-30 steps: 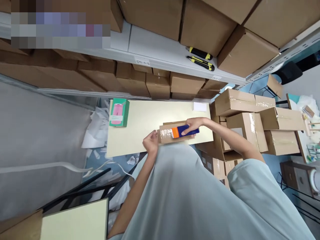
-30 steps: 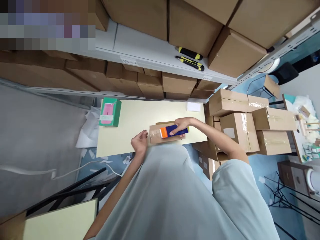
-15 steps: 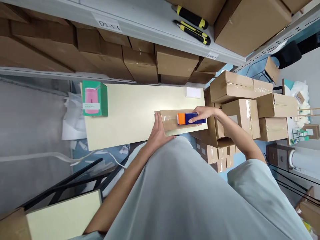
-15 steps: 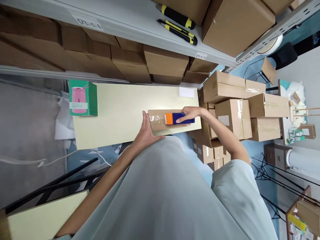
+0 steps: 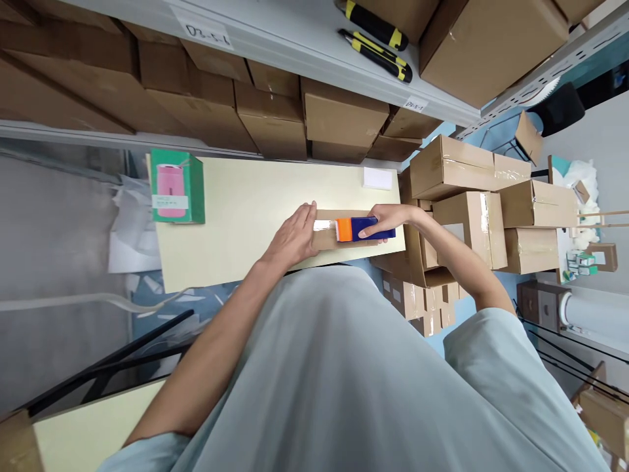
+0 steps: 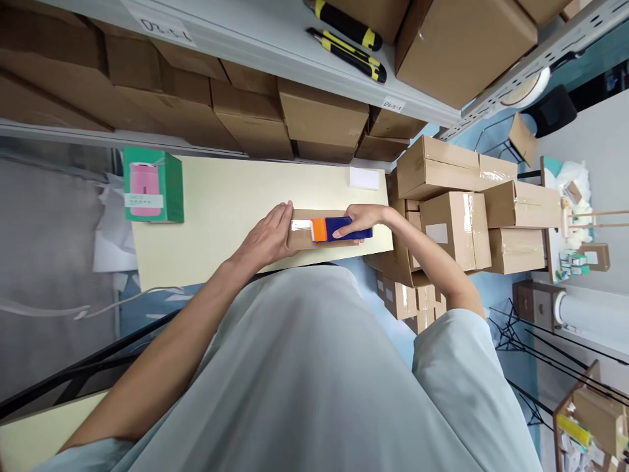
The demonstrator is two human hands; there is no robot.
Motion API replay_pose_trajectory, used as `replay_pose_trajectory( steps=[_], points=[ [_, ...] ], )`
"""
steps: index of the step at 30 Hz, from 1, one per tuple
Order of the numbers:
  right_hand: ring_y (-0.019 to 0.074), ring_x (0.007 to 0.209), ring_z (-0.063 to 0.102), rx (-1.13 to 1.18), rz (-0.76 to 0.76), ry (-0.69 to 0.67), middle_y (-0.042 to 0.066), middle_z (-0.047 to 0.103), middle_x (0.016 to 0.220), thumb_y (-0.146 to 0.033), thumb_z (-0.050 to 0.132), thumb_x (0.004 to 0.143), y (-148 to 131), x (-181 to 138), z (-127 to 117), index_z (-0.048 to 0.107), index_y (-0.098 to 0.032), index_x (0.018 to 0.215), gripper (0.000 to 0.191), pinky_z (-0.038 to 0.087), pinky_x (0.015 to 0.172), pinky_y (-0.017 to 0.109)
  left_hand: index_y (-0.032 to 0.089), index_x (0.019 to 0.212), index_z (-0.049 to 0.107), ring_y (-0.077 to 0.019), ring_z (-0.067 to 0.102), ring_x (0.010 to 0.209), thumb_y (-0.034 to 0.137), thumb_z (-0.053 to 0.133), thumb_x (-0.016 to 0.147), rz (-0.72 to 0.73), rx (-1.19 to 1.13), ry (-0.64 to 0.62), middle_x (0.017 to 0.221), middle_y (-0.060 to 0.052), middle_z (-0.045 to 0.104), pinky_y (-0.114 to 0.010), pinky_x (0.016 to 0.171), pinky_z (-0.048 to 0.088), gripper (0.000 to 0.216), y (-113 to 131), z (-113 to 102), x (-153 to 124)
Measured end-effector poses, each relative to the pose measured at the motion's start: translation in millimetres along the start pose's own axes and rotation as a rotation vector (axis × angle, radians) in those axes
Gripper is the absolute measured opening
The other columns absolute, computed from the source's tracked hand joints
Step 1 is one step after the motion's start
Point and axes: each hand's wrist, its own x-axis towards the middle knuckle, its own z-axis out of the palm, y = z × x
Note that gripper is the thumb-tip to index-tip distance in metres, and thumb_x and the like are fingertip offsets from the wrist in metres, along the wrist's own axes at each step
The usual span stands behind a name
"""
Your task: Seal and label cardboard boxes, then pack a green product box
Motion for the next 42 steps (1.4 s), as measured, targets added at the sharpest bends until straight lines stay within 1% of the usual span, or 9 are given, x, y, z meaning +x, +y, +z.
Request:
replay_pose_trajectory(
  steps=[6, 11, 14, 17, 25, 32, 35, 38, 42],
  points=[
    [0.0144, 0.055, 0.067, 0.044, 0.059, -0.027, 0.003, 0.076, 0.065, -0.087, 0.094, 0.067, -17.4, 23.5, 18.8, 0.078, -0.015, 0.083, 0.076, 0.054, 0.058, 0.027, 0.011, 0.184, 0.016, -0.0421, 0.032, 0.174, 0.030, 0.082, 0.081, -0.084, -0.029, 0.030, 0.185, -0.024, 0.035, -0.054, 0.142, 0.031, 0.124, -27.5, -7.9, -50.6],
    [0.0159, 0.058, 0.070, -0.015, 0.126, -0.028, 0.007, 0.079, 0.066, -0.089, 0.095, 0.065, -14.0, 15.1, 13.4, 0.076, -0.014, 0.077, 0.078, 0.054, 0.058, 0.027, 0.013, 0.182, 0.026, -0.0414, 0.035, 0.172, 0.036, 0.087, 0.078, -0.226, -0.051, 0.071, 0.185, -0.022, 0.037, -0.051, 0.143, 0.029, 0.122, -67.8, -14.2, -97.5],
    [0.0168, 0.060, 0.073, -0.048, 0.168, -0.019, 0.009, 0.081, 0.069, -0.089, 0.094, 0.066, -6.4, 4.1, 7.5, 0.077, -0.014, 0.077, 0.078, 0.056, 0.060, 0.027, 0.005, 0.180, 0.026, -0.0401, 0.038, 0.171, 0.033, 0.081, 0.083, -0.293, 0.022, 0.033, 0.185, -0.025, 0.036, -0.052, 0.142, 0.029, 0.116, -90.4, -18.9, -124.9],
    [0.0172, 0.063, 0.075, -0.026, 0.186, -0.008, 0.009, 0.082, 0.073, -0.089, 0.095, 0.064, 0.2, 5.0, 6.4, 0.077, -0.014, 0.080, 0.078, 0.058, 0.063, 0.027, 0.000, 0.179, 0.023, -0.0404, 0.039, 0.170, 0.032, 0.075, 0.089, -0.312, 0.088, 0.009, 0.186, -0.028, 0.032, -0.055, 0.140, 0.033, 0.109, -100.3, -20.9, -139.7],
    [0.0161, 0.062, 0.074, -0.073, 0.224, 0.027, 0.009, 0.083, 0.074, -0.088, 0.096, 0.063, 7.7, 26.8, 7.0, 0.078, -0.014, 0.080, 0.078, 0.057, 0.062, 0.026, 0.005, 0.182, 0.015, -0.0405, 0.043, 0.168, 0.028, 0.080, 0.090, -0.369, 0.107, -0.024, 0.189, -0.024, 0.025, -0.057, 0.132, 0.046, 0.115, -97.9, -21.1, -135.0],
    [0.0181, 0.065, 0.078, -0.097, 0.279, 0.046, 0.010, 0.084, 0.077, -0.082, 0.096, 0.071, 6.4, 32.7, 10.8, 0.079, -0.013, 0.086, 0.073, 0.060, 0.065, 0.026, 0.009, 0.182, 0.018, -0.0423, 0.054, 0.158, 0.027, 0.082, 0.091, -0.402, 0.136, -0.084, 0.190, -0.020, 0.023, -0.059, 0.121, 0.056, 0.112, -88.0, -29.4, -130.9],
    [0.0188, 0.065, 0.078, -0.180, 0.339, 0.068, 0.011, 0.084, 0.077, -0.077, 0.095, 0.078, 2.2, 45.9, 16.0, 0.079, -0.012, 0.083, 0.068, 0.061, 0.068, 0.028, 0.015, 0.182, 0.020, -0.0419, 0.060, 0.152, 0.031, 0.083, 0.092, -0.395, 0.135, -0.095, 0.189, -0.019, 0.027, -0.058, 0.115, 0.061, 0.111, -83.2, -33.1, -130.6],
    [0.0210, 0.068, 0.080, -0.308, 0.413, 0.097, 0.012, 0.085, 0.078, -0.070, 0.088, 0.091, -6.9, 60.4, 25.7, 0.079, -0.011, 0.081, 0.060, 0.061, 0.071, 0.029, 0.019, 0.183, 0.021, -0.0421, 0.062, 0.149, 0.034, 0.081, 0.094, -0.394, 0.135, -0.099, 0.188, -0.018, 0.030, -0.057, 0.112, 0.063, 0.108, -79.4, -35.4, -130.4],
    [0.0234, 0.076, 0.083, -0.480, 0.464, 0.172, 0.010, 0.086, 0.081, -0.054, 0.078, 0.105, -23.2, 78.8, 47.6, 0.082, -0.012, 0.094, 0.043, 0.061, 0.080, 0.031, 0.019, 0.182, 0.025, -0.0439, 0.060, 0.150, 0.034, 0.077, 0.096, -0.403, 0.142, -0.110, 0.188, -0.019, 0.028, -0.059, 0.112, 0.063, 0.101, -77.7, -34.6, -130.1]
  ],
)
